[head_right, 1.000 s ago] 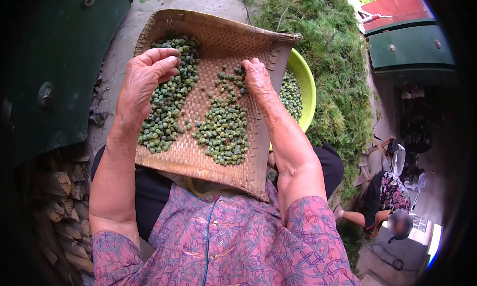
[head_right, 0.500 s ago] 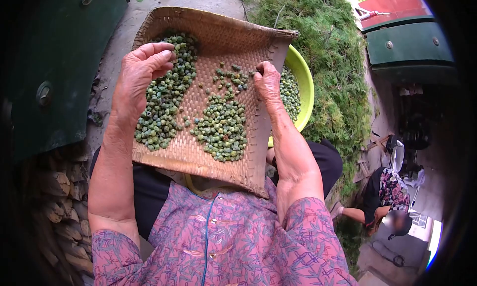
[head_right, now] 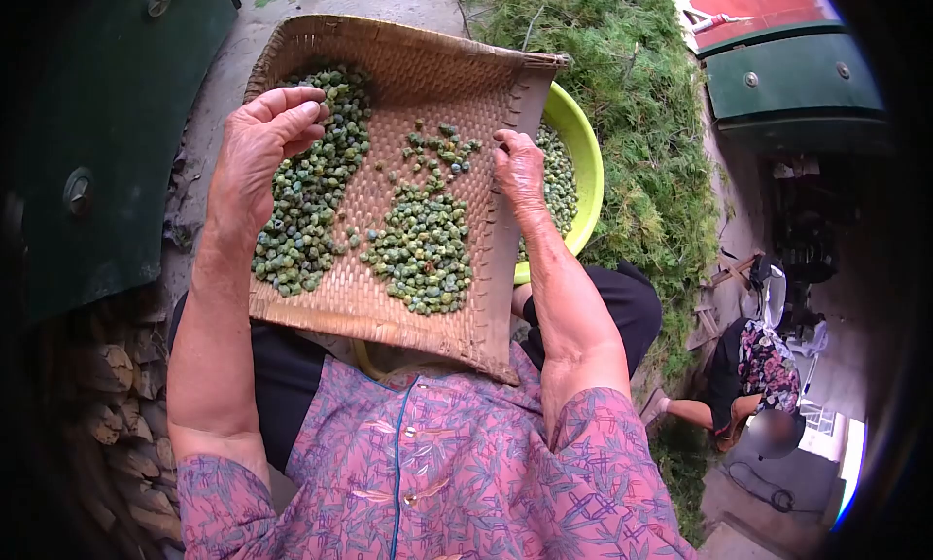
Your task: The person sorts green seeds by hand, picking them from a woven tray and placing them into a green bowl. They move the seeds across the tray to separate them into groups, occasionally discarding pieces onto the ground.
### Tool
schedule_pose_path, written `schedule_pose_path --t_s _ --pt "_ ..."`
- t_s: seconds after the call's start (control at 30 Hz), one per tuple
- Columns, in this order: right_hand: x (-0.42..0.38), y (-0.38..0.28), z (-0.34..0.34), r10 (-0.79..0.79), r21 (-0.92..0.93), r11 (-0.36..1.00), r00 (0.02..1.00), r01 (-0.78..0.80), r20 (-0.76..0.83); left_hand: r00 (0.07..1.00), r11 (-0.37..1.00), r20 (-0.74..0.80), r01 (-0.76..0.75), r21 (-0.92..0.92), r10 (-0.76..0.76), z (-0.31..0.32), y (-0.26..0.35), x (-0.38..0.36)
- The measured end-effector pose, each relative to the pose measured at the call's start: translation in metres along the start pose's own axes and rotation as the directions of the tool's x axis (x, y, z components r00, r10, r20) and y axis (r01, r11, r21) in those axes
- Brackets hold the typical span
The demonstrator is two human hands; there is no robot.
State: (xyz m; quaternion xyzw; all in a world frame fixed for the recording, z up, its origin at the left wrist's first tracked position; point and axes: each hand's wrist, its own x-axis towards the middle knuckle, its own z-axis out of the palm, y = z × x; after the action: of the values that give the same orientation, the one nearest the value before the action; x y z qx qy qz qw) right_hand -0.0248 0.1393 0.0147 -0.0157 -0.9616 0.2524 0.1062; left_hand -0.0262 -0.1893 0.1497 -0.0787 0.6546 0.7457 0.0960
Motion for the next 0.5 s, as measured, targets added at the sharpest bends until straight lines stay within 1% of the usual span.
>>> schedule_pose_path --t_s 0.03,0.07,0.1,0.17,0.2,0.23,0.3,0.33,0.37,0.43,0.47,0.5 --pt "0.003 -0.005 0.009 -0.054 -0.047 0.997 0.999 0.054 0.004 1.0 1.0 -0.002 -0.001 0.002 0.001 0.0 0.0 0.0" --pt "0.005 -0.011 0.016 -0.063 -0.052 0.997 0.997 0.065 0.034 1.0 1.0 0.0 -0.004 -0.008 0.004 0.0 0.0 -0.001" --pt "0.005 -0.016 0.02 -0.064 -0.048 0.997 0.997 0.066 0.035 1.0 1.0 0.002 -0.007 -0.017 0.007 0.0 0.001 -0.001" --pt "0.005 -0.025 0.021 -0.012 -0.155 0.988 0.994 0.028 0.108 1.0 1.0 0.006 -0.006 -0.018 0.006 0.0 0.0 0.0" --pt "0.007 -0.025 0.02 -0.005 -0.11 0.994 0.994 0.018 0.112 1.0 1.0 0.012 -0.007 -0.022 0.007 0.0 0.0 0.0" --pt "0.009 -0.026 0.021 -0.007 -0.109 0.994 0.993 0.02 0.114 1.0 1.0 0.009 -0.006 -0.022 0.006 0.0 -0.001 0.001" --pt "0.016 -0.032 0.022 0.005 -0.072 0.997 1.0 -0.004 0.005 0.999 0.999 0.035 -0.02 -0.026 0.02 0.0 -0.002 0.001" --pt "0.019 -0.035 0.022 0.007 -0.028 1.0 1.0 -0.007 0.002 0.999 1.0 0.034 -0.018 -0.026 0.019 0.001 -0.002 0.001" --pt "0.022 -0.038 0.026 0.007 -0.028 1.0 1.0 -0.007 0.003 0.999 1.0 0.039 -0.015 -0.024 0.016 0.002 -0.002 0.001" --pt "0.029 -0.046 0.035 -0.069 -0.048 0.996 0.997 0.071 0.025 0.999 1.0 0.044 -0.011 -0.022 0.012 0.003 -0.004 0.002" --pt "0.031 -0.054 0.036 -0.086 -0.116 0.989 0.995 0.092 0.057 0.999 1.0 0.05 -0.018 -0.016 0.019 0.002 -0.008 0.003" --pt "0.032 -0.06 0.039 -0.088 -0.113 0.989 0.994 0.094 0.059 0.998 1.0 0.054 -0.024 -0.009 0.025 0.001 -0.01 0.004"
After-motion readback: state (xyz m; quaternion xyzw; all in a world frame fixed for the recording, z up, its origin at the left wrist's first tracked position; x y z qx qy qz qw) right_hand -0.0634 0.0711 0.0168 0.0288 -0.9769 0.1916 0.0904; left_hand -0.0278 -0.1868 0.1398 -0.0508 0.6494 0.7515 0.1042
